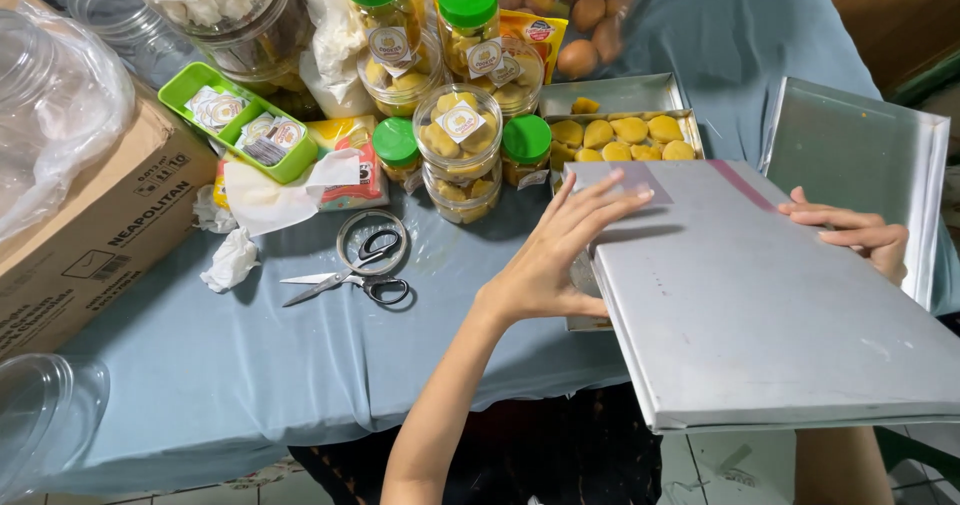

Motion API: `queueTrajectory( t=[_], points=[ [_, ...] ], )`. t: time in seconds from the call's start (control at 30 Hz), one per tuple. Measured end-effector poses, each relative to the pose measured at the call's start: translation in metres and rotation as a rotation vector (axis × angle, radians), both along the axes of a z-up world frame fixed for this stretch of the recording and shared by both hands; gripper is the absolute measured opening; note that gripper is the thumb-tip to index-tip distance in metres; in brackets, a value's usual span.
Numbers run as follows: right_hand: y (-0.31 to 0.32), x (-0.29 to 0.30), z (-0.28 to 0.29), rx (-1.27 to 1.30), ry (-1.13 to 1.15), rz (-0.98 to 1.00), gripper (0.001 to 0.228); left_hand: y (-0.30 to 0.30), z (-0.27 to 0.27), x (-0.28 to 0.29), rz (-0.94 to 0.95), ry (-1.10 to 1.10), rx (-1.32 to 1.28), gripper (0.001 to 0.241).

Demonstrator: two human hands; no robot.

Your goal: Organizing and arranging small yellow pastries on metal baking trays by moving them from one tray to another and aligning them in rows.

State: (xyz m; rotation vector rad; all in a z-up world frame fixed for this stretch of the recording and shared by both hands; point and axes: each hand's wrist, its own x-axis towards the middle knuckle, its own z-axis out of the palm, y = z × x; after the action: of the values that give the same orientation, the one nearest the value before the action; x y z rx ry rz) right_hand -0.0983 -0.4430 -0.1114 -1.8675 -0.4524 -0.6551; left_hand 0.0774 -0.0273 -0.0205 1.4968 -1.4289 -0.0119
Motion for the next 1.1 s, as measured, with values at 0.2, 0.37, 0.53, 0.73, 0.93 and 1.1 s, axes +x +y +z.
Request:
queueTrajectory(
  t=[0.2, 0.37, 0.53, 0.73, 0.93, 1.1],
  points=[
    [0.009, -0.001, 0.002, 0.008, -0.029, -0.092, 0.007, -0.002, 0.001, 0.000, 0.185, -0.051, -0.157, 0.083],
    [0.007, 0.007, 0.001, 0.006, -0.040, -0.002, 0.019, -0.001, -0.001, 0.005, 0.096, -0.112, -0.097, 0.071],
    [0.007, 0.013, -0.002, 0.026, -0.044, 0.067, 0.025, -0.005, 0.001, 0.010, 0.065, -0.253, 0.013, 0.043],
    [0.006, 0.013, -0.008, 0.054, -0.046, 0.024, 0.021, -0.005, -0.006, 0.013, 0.038, -0.186, -0.034, 0.042],
    [0.001, 0.016, -0.014, 0.016, -0.054, 0.044, 0.029, -0.001, 0.001, 0.017, -0.097, -0.064, -0.034, 0.075],
    [-0.006, 0.016, -0.004, -0.021, -0.044, 0.116, 0.042, -0.002, -0.001, 0.019, -0.051, -0.085, -0.032, 0.103]
  ],
)
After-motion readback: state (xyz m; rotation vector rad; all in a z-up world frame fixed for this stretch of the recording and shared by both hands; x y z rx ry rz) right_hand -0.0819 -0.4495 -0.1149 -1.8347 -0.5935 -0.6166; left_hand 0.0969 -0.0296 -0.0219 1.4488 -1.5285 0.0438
